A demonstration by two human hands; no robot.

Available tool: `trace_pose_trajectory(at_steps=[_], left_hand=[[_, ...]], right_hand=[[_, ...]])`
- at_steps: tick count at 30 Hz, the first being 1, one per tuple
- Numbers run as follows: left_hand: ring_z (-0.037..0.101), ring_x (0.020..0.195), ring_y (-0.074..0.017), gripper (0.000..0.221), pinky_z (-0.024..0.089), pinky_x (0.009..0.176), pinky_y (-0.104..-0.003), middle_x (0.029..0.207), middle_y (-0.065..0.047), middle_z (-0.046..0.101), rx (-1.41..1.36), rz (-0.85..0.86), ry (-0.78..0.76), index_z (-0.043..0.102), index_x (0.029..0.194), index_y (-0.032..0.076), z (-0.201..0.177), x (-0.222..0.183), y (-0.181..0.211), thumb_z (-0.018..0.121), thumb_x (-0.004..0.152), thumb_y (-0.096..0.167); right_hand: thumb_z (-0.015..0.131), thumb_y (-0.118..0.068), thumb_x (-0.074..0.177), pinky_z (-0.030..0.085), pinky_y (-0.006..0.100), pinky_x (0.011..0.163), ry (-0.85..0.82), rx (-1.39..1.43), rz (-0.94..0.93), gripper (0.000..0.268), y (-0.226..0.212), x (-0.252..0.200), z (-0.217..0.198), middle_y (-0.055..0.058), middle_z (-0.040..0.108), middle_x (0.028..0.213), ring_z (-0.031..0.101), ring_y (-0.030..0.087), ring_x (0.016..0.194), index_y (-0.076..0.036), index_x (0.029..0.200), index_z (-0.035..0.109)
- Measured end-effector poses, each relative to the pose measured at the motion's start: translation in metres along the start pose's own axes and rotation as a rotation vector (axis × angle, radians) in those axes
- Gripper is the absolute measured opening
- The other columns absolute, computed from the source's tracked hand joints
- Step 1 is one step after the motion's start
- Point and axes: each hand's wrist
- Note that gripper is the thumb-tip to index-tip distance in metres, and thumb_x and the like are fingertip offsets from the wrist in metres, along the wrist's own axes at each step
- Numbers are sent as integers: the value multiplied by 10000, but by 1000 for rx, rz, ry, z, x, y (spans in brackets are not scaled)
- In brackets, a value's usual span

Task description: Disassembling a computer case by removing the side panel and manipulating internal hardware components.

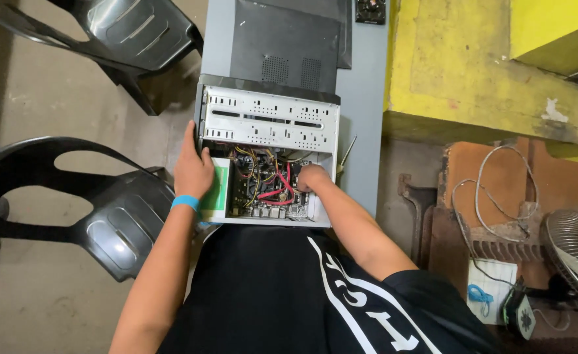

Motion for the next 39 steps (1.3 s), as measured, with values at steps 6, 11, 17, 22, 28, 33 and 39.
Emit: trace_pose_trajectory(at_steps=[6,11,17,22,28,33,39], left_hand=[[532,1313,-487,667,471,1037,-640,1607,-184,409,0,-3,-28,185,1657,273,-3,1,3,454,1061,146],[547,1281,-509,650,479,1012,-661,1601,-196,411,-3,-8,-21,196,1656,252,-2,1,0,455,1072,129],[556,1256,-527,629,487,983,-688,1599,-211,402,-6,-1,-32,187,1652,231,-5,-1,3,440,1085,124],[547,1257,-544,622,475,975,-716,1591,-231,407,-26,-3,-26,193,1649,218,-8,-3,10,441,1088,121],[547,1281,-517,635,482,996,-686,1594,-211,417,9,-14,-32,179,1650,250,-10,-4,15,450,1084,156],[525,1314,-509,635,469,1014,-699,1589,-216,422,1,-39,-35,188,1649,251,-9,-2,14,456,1083,143],[495,1356,-487,654,462,1041,-683,1623,-199,372,29,-37,-54,150,1659,267,3,6,-11,454,1090,155]], right_hand=[[629,-56,657,596,460,732,-2,52,-1,143,-1,-2,5,184,718,700,749,374,761,-64,631,769],[622,-34,613,583,442,672,-2,22,-38,143,4,18,17,163,682,623,724,344,663,-81,605,757],[629,-32,629,588,453,679,-25,3,-87,151,0,-4,4,180,705,660,733,356,687,-54,657,776],[639,-27,633,577,435,616,-17,80,-65,122,1,-3,11,178,666,590,705,342,602,-44,633,759],[671,-44,664,589,437,617,6,86,-91,102,0,-15,8,173,678,613,720,335,620,-28,681,771],[669,-48,728,587,430,615,-40,69,-92,107,-4,-16,3,185,690,651,719,326,635,-14,712,769],[672,-33,773,586,435,571,34,168,-80,129,-10,-54,-24,201,680,655,701,313,624,45,780,775]])
Point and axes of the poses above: each hand's wrist, its own x-axis towards the middle knuckle, its own z-axis out of the palm, y = z × x
